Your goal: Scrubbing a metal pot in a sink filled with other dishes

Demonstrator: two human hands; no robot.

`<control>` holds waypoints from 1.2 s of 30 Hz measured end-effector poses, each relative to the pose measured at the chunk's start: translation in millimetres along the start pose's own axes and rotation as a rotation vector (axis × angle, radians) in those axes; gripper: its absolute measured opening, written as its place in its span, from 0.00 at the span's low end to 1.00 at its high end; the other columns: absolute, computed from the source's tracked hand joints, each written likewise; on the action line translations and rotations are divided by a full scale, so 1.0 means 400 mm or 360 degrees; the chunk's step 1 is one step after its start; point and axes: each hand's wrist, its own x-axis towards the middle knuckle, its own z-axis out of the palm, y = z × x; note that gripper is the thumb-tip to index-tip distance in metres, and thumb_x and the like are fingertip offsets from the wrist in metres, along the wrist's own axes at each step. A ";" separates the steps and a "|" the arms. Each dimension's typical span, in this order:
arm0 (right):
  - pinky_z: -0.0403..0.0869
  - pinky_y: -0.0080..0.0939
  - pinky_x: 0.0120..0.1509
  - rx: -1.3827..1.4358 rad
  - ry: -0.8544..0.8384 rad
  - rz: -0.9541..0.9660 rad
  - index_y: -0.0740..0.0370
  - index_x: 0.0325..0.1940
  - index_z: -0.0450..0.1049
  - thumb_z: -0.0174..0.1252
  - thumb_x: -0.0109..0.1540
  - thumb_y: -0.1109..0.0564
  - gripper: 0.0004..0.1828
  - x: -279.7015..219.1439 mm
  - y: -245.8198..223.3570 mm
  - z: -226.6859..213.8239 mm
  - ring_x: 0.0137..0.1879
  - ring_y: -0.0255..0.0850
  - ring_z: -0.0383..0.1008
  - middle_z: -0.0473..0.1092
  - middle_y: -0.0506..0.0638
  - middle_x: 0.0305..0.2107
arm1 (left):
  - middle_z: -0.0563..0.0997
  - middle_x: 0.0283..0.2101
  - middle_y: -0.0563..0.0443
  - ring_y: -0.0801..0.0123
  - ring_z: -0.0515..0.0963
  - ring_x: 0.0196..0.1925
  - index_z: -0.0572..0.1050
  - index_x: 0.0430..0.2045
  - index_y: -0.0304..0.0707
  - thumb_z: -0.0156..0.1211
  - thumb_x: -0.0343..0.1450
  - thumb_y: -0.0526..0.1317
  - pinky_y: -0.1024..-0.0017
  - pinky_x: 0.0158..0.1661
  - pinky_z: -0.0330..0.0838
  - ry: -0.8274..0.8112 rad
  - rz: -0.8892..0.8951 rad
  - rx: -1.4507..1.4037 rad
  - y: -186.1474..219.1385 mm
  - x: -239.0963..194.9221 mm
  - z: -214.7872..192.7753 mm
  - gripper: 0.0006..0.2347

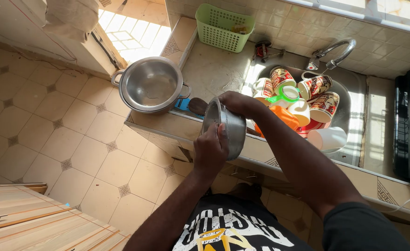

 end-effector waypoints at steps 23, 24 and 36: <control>0.56 0.67 0.78 -0.1018 0.1445 -0.1442 0.73 0.69 0.65 0.45 0.66 0.53 0.30 -0.495 -0.108 0.256 0.69 0.68 0.64 0.66 0.69 0.61 | 0.75 0.16 0.30 0.31 0.81 0.24 0.72 0.21 0.35 0.43 0.79 0.46 0.42 0.27 0.76 0.0029 -0.0012 -0.0084 0.016 0.029 -0.015 0.19; 0.60 0.65 0.77 -0.0998 0.1471 -0.1474 0.74 0.66 0.67 0.45 0.68 0.54 0.27 -0.494 -0.131 0.240 0.66 0.69 0.67 0.68 0.70 0.57 | 0.75 0.15 0.31 0.32 0.80 0.23 0.72 0.20 0.35 0.43 0.79 0.46 0.42 0.26 0.75 0.0032 0.0014 -0.0059 0.014 0.029 -0.011 0.19; 0.72 0.61 0.61 -0.0363 0.0772 -0.0369 0.42 0.56 0.78 0.46 0.68 0.44 0.18 -0.315 -0.194 0.077 0.56 0.54 0.78 0.79 0.51 0.45 | 0.80 0.20 0.33 0.46 0.83 0.20 0.78 0.26 0.35 0.45 0.79 0.46 0.56 0.26 0.82 0.0068 0.0039 -0.0115 -0.030 0.026 0.014 0.18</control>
